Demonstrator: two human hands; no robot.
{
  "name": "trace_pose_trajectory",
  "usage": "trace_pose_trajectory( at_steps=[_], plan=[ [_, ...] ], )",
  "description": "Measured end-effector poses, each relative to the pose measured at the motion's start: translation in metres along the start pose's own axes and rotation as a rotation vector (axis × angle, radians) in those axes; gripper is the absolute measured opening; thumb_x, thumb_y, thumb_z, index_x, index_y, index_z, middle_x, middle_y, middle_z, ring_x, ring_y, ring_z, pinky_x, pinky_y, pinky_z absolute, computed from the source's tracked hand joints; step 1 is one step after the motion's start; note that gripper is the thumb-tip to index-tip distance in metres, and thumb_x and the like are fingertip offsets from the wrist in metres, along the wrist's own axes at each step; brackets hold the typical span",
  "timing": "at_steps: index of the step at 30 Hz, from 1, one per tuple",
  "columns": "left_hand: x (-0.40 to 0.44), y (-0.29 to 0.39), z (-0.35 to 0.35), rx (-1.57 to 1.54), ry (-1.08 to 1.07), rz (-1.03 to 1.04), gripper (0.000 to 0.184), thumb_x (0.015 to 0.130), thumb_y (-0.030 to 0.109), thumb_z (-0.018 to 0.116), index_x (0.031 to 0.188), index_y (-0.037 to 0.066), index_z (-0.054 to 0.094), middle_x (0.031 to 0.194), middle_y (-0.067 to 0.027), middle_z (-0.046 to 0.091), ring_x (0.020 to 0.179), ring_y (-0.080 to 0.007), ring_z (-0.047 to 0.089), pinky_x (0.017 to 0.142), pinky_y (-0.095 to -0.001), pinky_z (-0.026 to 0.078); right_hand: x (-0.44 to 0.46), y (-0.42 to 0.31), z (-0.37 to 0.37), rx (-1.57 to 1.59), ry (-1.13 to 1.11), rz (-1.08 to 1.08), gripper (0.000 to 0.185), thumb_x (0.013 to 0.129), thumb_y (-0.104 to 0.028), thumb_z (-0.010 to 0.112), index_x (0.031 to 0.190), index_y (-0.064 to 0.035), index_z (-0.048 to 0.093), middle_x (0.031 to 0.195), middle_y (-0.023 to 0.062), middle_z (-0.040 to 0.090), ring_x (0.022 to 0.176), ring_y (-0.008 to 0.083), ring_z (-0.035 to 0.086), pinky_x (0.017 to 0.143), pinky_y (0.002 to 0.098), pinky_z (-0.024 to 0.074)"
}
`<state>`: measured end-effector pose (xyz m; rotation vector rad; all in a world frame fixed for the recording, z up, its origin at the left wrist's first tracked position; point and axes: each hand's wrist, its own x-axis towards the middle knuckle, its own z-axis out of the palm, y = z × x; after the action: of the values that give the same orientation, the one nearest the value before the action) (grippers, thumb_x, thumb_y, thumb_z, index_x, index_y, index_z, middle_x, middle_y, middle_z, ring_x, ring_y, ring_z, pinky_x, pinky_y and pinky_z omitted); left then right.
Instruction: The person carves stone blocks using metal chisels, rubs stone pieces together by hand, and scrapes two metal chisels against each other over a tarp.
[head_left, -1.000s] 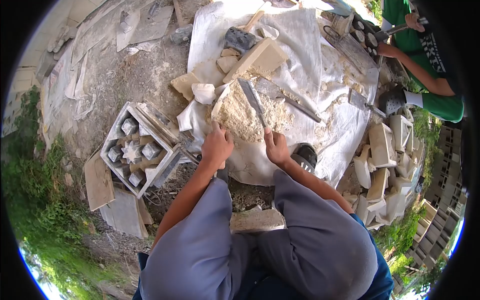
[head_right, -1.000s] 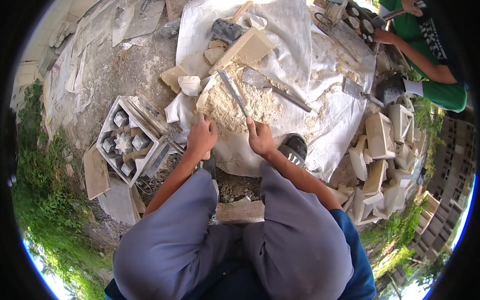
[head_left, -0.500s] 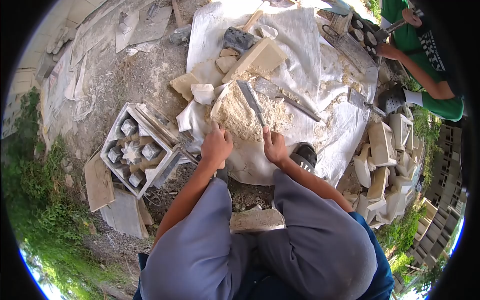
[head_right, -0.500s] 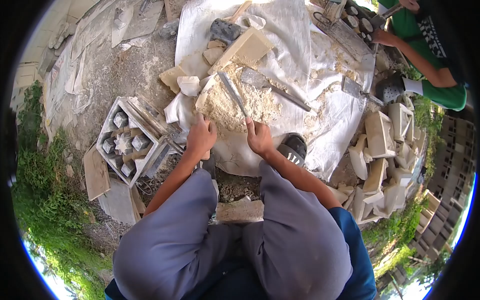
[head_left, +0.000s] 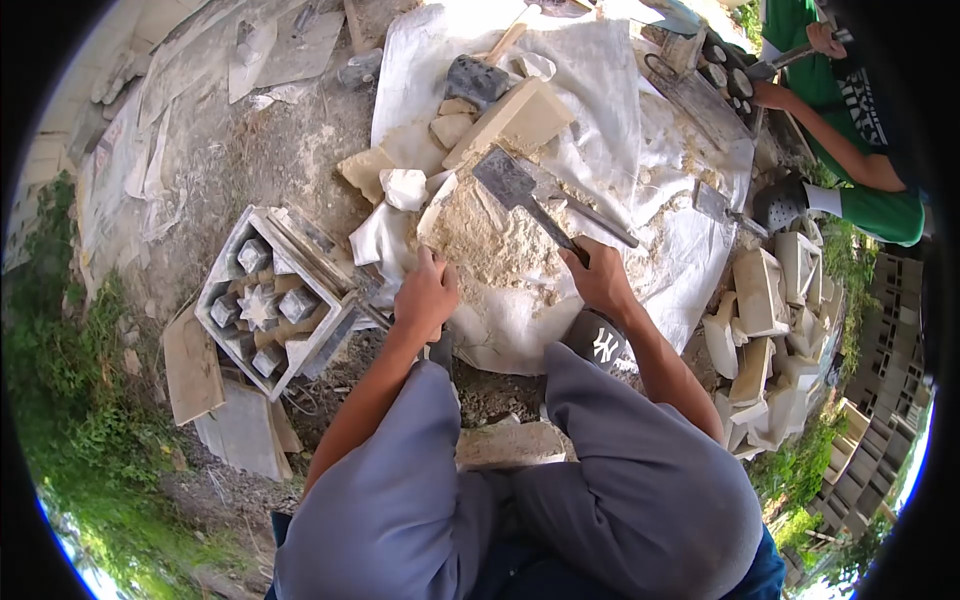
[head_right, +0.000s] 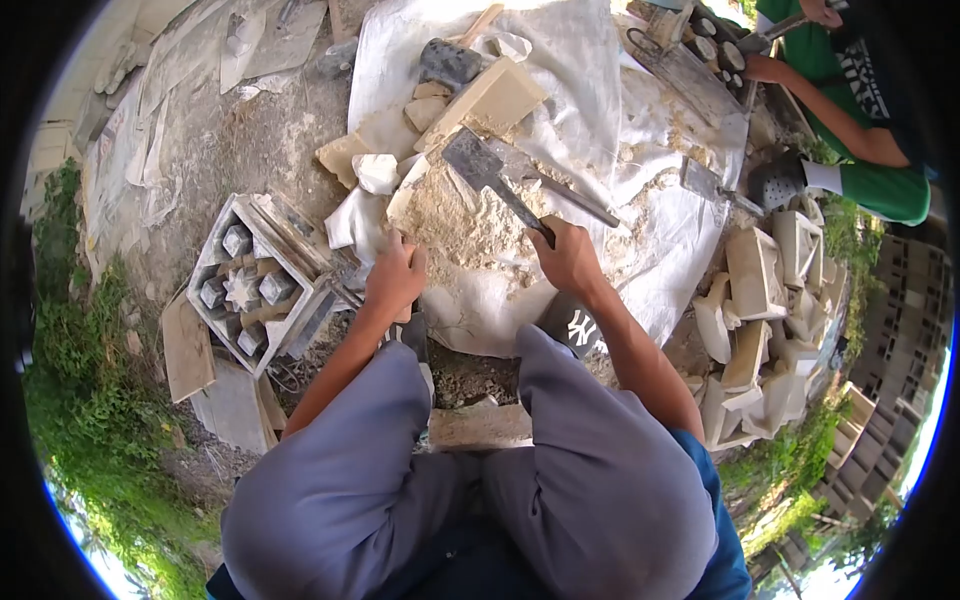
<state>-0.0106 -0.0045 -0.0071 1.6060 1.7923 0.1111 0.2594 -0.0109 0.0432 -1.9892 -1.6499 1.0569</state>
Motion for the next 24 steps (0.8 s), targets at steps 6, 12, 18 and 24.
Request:
trace_pose_trajectory(
  at_steps=[6, 12, 18, 24],
  plan=[
    [-0.009, -0.003, -0.02, -0.105, 0.013, 0.034, 0.053, 0.086, 0.025, 0.057, 0.124, -0.002, 0.032, 0.083, -0.0311, 0.063, 0.08, -0.0485, 0.061, 0.07, -0.0528, 0.048, -0.004, 0.021, -0.05, -0.148, -0.301, -0.131, 0.032, 0.087, -0.014, 0.059, 0.116, 0.0005, 0.057, 0.093, 0.0227, 0.063, 0.084, 0.0353, 0.06, 0.077, 0.0405, 0.0458],
    [-0.013, -0.007, -0.027, -0.085, 0.02, 0.142, 0.052, 0.083, 0.021, 0.062, 0.124, 0.001, 0.036, 0.083, -0.0319, 0.062, 0.081, -0.0492, 0.059, 0.069, -0.0537, 0.047, -0.007, 0.034, -0.064, -0.172, -0.378, -0.079, 0.052, 0.084, -0.016, 0.066, 0.131, -0.0029, 0.048, 0.11, 0.0201, 0.063, 0.097, 0.0312, 0.062, 0.087, 0.0387, 0.046],
    [-0.014, 0.002, -0.032, -0.005, -0.08, 0.134, 0.051, 0.082, 0.023, 0.064, 0.124, 0.006, 0.039, 0.085, -0.0271, 0.064, 0.083, -0.0467, 0.061, 0.07, -0.0527, 0.047, -0.004, 0.018, -0.06, -0.258, -0.194, 0.085, 0.034, 0.086, -0.027, 0.063, 0.106, 0.0002, 0.063, 0.085, 0.0203, 0.065, 0.079, 0.0357, 0.063, 0.072, 0.042, 0.0477],
    [-0.011, 0.0, -0.046, -0.005, 0.016, 0.002, 0.045, 0.081, 0.028, 0.066, 0.119, 0.01, 0.05, 0.093, -0.0229, 0.065, 0.089, -0.043, 0.062, 0.074, -0.0492, 0.049, -0.013, 0.025, -0.054, -0.219, -0.093, 0.108, 0.036, 0.087, -0.033, 0.062, 0.079, 0.0023, 0.064, 0.067, 0.0185, 0.062, 0.063, 0.033, 0.061, 0.063, 0.0423, 0.0462]
  ],
)
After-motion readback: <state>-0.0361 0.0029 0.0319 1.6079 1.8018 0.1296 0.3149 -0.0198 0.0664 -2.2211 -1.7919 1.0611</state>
